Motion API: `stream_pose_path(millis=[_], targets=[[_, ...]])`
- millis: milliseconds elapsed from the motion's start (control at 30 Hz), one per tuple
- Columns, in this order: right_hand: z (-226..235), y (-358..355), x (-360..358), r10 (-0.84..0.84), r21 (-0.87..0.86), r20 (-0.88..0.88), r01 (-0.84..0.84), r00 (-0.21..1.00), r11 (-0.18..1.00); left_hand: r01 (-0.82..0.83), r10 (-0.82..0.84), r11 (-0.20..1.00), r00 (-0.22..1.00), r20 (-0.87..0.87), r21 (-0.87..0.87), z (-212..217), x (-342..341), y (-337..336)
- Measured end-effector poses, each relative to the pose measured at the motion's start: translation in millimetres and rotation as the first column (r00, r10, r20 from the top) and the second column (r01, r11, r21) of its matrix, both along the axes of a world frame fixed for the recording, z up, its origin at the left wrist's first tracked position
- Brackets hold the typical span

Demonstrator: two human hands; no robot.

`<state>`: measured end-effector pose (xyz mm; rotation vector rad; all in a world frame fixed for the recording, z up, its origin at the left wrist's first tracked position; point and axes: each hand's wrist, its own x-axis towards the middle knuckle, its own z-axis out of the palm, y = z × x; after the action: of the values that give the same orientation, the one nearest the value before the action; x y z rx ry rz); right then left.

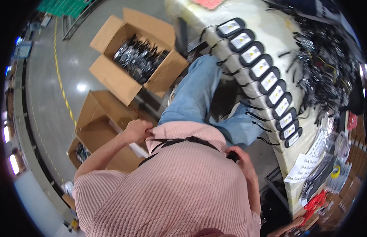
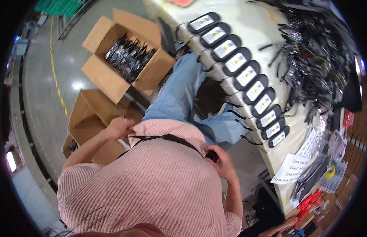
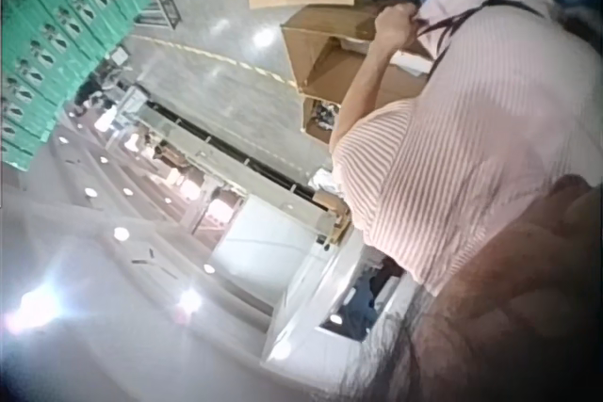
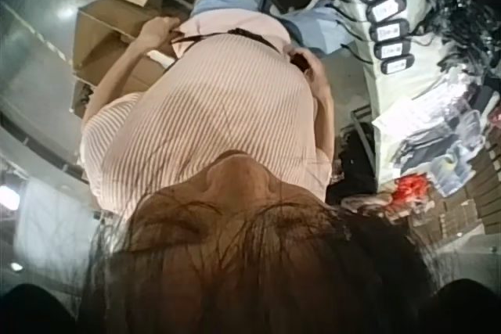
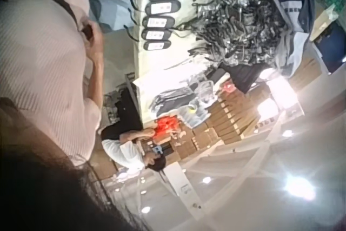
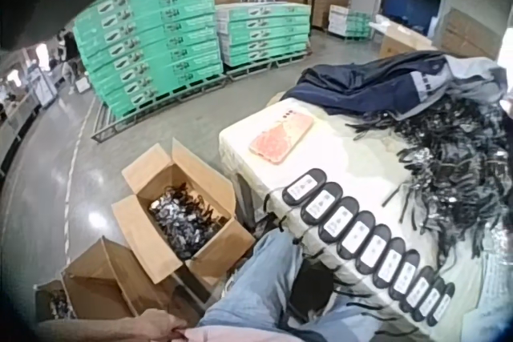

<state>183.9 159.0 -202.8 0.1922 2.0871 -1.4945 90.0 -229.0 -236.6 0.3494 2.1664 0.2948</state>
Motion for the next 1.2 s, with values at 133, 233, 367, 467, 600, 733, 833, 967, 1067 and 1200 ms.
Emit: stream_pose_path(millis=[133, 233, 367, 467, 600, 733, 833, 967, 1067, 1200], targets=[[-12.6, 3.8, -0.5, 0.003, -0.097, -0.06, -0.009, 0.998, 0.995, -0.26, 0.129, 0.914, 0.914, 0.384, 0.312, -0.8, -24.6, -3.8], [-18.4, 2.6, 1.5, -0.126, -0.202, 0.234, 0.175, 0.964, 0.964, -0.493, 0.221, 0.783, 0.79, 0.572, 0.379, -8.1, -30.4, 13.3], [-38.3, -5.4, 12.9, -0.059, 0.061, 0.045, 0.056, 0.997, 0.997, -0.512, 0.245, 0.783, 0.776, 0.581, 0.353, -22.5, -41.7, 42.2], [-34.4, -8.8, 8.2, -0.087, 0.14, -0.066, 0.095, 0.994, 0.986, -0.374, 0.19, 0.833, 0.885, 0.424, 0.408, -36.8, -42.7, 65.3], [-48.9, -2.3, 11.4, -0.064, 0.194, -0.106, 0.084, 0.992, 0.977, -0.217, 0.124, 0.846, 0.968, 0.216, 0.488, -43.0, -44.5, 91.1], [-60.5, -0.3, 15.6, -0.177, 0.073, 0.078, 0.171, 0.981, 0.983, -0.259, 0.165, 0.848, 0.958, 0.235, 0.462, -49.2, -42.3, 98.7], [-67.5, 4.5, 15.5, -0.185, 0.009, 0.118, 0.185, 0.976, 0.983, -0.191, 0.145, 0.835, 0.981, 0.129, 0.516, -50.2, -41.4, 103.0], [-86.3, 18.2, 16.0, -0.227, 0.154, -0.005, 0.225, 0.974, 0.962, -0.13, 0.178, 0.85, 0.983, -0.046, 0.511, -44.3, -39.1, 103.4], [-86.8, 26.9, 5.9, -0.291, 0.277, -0.171, 0.329, 0.941, 0.903, -0.038, 0.183, 0.881, 0.947, -0.265, 0.472, -59.9, -49.0, 102.2], [-96.9, 44.3, 2.2, -0.057, 0.292, 0.016, 0.05, 0.998, 0.955, 0.12, -0.053, 0.902, 0.984, -0.169, 0.414, -57.8, -60.8, 98.5]])
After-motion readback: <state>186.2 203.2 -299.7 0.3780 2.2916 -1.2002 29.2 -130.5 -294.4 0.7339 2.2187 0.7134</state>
